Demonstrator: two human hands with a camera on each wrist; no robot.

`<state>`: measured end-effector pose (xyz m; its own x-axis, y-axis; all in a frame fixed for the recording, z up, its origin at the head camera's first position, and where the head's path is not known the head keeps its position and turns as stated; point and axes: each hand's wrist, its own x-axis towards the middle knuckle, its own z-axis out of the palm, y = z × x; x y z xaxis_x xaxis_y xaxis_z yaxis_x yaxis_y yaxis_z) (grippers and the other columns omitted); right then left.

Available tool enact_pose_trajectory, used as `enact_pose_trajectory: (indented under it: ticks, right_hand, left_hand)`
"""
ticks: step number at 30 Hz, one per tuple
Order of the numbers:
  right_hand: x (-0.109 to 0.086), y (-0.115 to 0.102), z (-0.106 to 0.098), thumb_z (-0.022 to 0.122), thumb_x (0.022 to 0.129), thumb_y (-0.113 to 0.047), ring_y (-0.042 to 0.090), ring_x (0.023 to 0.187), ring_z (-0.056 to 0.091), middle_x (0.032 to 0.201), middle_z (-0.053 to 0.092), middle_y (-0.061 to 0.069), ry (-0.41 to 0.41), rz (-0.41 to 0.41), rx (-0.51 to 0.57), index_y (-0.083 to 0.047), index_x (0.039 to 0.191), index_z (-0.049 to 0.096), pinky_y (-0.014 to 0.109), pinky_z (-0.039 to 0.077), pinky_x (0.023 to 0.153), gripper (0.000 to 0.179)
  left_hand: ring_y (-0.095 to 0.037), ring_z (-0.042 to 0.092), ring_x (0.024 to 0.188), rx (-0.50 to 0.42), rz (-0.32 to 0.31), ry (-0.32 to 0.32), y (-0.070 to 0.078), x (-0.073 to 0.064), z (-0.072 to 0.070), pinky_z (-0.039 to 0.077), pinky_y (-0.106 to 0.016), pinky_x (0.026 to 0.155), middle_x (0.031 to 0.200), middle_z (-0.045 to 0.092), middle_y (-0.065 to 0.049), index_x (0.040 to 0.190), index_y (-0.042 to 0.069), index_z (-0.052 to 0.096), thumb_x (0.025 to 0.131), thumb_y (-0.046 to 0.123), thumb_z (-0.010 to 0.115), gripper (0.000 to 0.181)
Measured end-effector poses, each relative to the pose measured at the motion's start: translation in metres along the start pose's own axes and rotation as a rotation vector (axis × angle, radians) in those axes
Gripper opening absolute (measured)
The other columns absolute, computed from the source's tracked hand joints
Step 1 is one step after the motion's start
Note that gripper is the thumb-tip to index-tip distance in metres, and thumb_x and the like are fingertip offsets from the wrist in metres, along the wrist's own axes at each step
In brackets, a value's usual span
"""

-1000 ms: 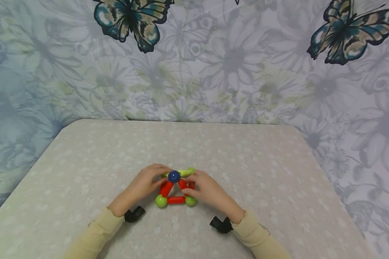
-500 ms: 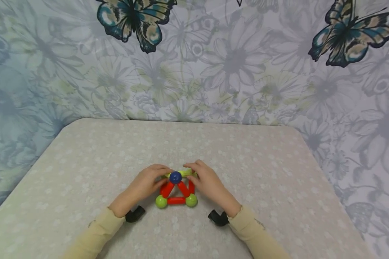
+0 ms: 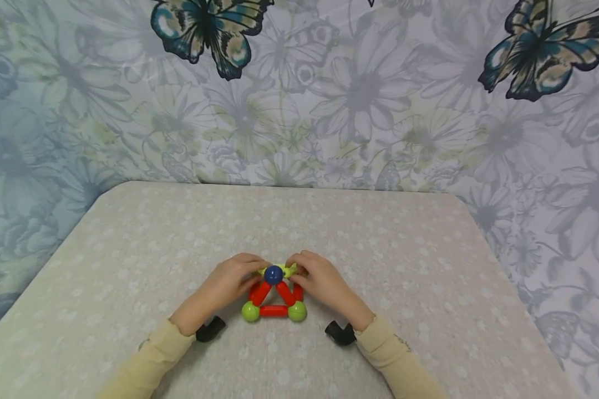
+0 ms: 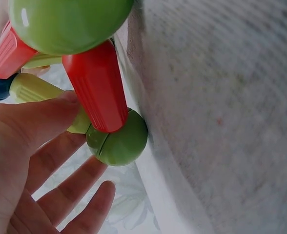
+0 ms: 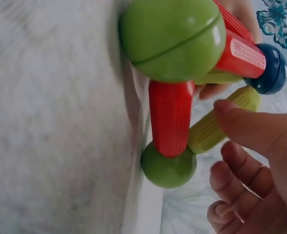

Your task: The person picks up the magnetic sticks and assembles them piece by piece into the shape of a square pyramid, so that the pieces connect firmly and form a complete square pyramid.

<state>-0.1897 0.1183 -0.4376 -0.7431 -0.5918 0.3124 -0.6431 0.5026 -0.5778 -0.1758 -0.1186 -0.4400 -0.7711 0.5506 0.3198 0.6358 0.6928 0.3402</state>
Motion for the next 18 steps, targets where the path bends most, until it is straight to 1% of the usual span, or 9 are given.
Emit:
enact_pose_trajectory:
  ticks: [3,9,11,12,13,14,15,16,18]
  right_hand:
    - [0.0,0.002,-0.001,0.072,0.083,-0.008,0.01,0.071,0.047,0.078,0.048,-0.009,-0.002,-0.011,0.032,-0.013,0.101,0.064,0.028,0.044,0.062,0.02]
    - [-0.001,0.003,0.001,0.073,0.082,-0.007,0.01,0.072,0.048,0.079,0.049,-0.008,0.009,-0.018,0.049,-0.012,0.1,0.064,0.03,0.045,0.062,0.021]
    - [-0.001,0.003,-0.001,0.073,0.082,-0.008,0.01,0.072,0.048,0.079,0.049,-0.009,-0.005,-0.022,0.051,-0.012,0.102,0.064,0.029,0.044,0.062,0.022]
    - [-0.001,0.003,-0.002,0.072,0.083,-0.008,0.01,0.072,0.047,0.08,0.049,-0.009,-0.017,-0.025,0.054,-0.012,0.103,0.064,0.028,0.044,0.062,0.023]
    - [-0.002,0.003,-0.003,0.072,0.083,-0.007,0.01,0.072,0.047,0.08,0.049,-0.009,-0.03,-0.027,0.057,-0.012,0.105,0.064,0.028,0.043,0.062,0.024]
    - [-0.002,0.004,-0.004,0.071,0.083,-0.007,0.01,0.072,0.047,0.081,0.049,-0.009,-0.044,-0.029,0.061,-0.012,0.107,0.064,0.027,0.043,0.061,0.025]
    - [-0.002,0.004,-0.006,0.071,0.084,-0.007,0.009,0.072,0.046,0.081,0.049,-0.009,-0.056,-0.028,0.062,-0.012,0.109,0.065,0.027,0.043,0.061,0.027]
    - [-0.003,0.003,-0.007,0.071,0.084,-0.007,0.009,0.072,0.046,0.082,0.049,-0.009,-0.066,-0.028,0.063,-0.012,0.111,0.065,0.027,0.043,0.061,0.029]
    - [-0.003,0.004,-0.009,0.07,0.085,-0.007,0.009,0.072,0.046,0.083,0.05,-0.009,-0.076,-0.025,0.063,-0.012,0.114,0.065,0.027,0.043,0.06,0.03]
  left_hand:
    - [-0.019,0.059,0.098,0.046,0.014,0.003,0.004,0.001,-0.002,0.049,-0.031,0.08,0.102,0.065,-0.001,0.108,0.01,0.07,0.08,0.005,0.074,0.028]
    - [-0.021,0.061,0.093,0.231,0.069,0.02,0.014,0.002,-0.003,0.049,-0.031,0.079,0.097,0.066,-0.003,0.105,0.008,0.069,0.08,0.002,0.073,0.026]
    - [-0.022,0.061,0.092,0.249,0.09,0.018,0.014,0.003,-0.003,0.049,-0.031,0.079,0.097,0.066,-0.004,0.105,0.007,0.069,0.08,0.001,0.073,0.026]
    - [-0.022,0.06,0.093,0.229,0.093,0.01,0.013,0.003,-0.003,0.049,-0.032,0.08,0.098,0.066,-0.004,0.106,0.007,0.068,0.08,0.002,0.073,0.026]
    - [-0.022,0.06,0.096,0.184,0.093,-0.006,0.011,0.002,-0.003,0.048,-0.032,0.081,0.1,0.066,-0.005,0.108,0.007,0.067,0.081,0.002,0.072,0.027]
    - [-0.022,0.059,0.098,0.11,0.093,-0.026,0.008,0.002,-0.004,0.047,-0.033,0.083,0.103,0.065,-0.005,0.11,0.006,0.066,0.082,0.002,0.071,0.028]
    - [-0.023,0.058,0.101,0.005,0.087,-0.046,0.005,0.001,-0.005,0.046,-0.035,0.085,0.106,0.064,-0.006,0.113,0.005,0.065,0.083,0.002,0.069,0.03]
    - [-0.023,0.056,0.104,-0.12,0.065,-0.067,0.002,0.0,-0.007,0.045,-0.037,0.088,0.11,0.063,-0.006,0.115,0.004,0.064,0.085,0.002,0.068,0.031]
    - [-0.024,0.052,0.112,-0.371,-0.003,-0.094,-0.002,-0.001,-0.01,0.04,-0.042,0.093,0.117,0.06,-0.006,0.12,0.003,0.061,0.088,0.006,0.065,0.032]
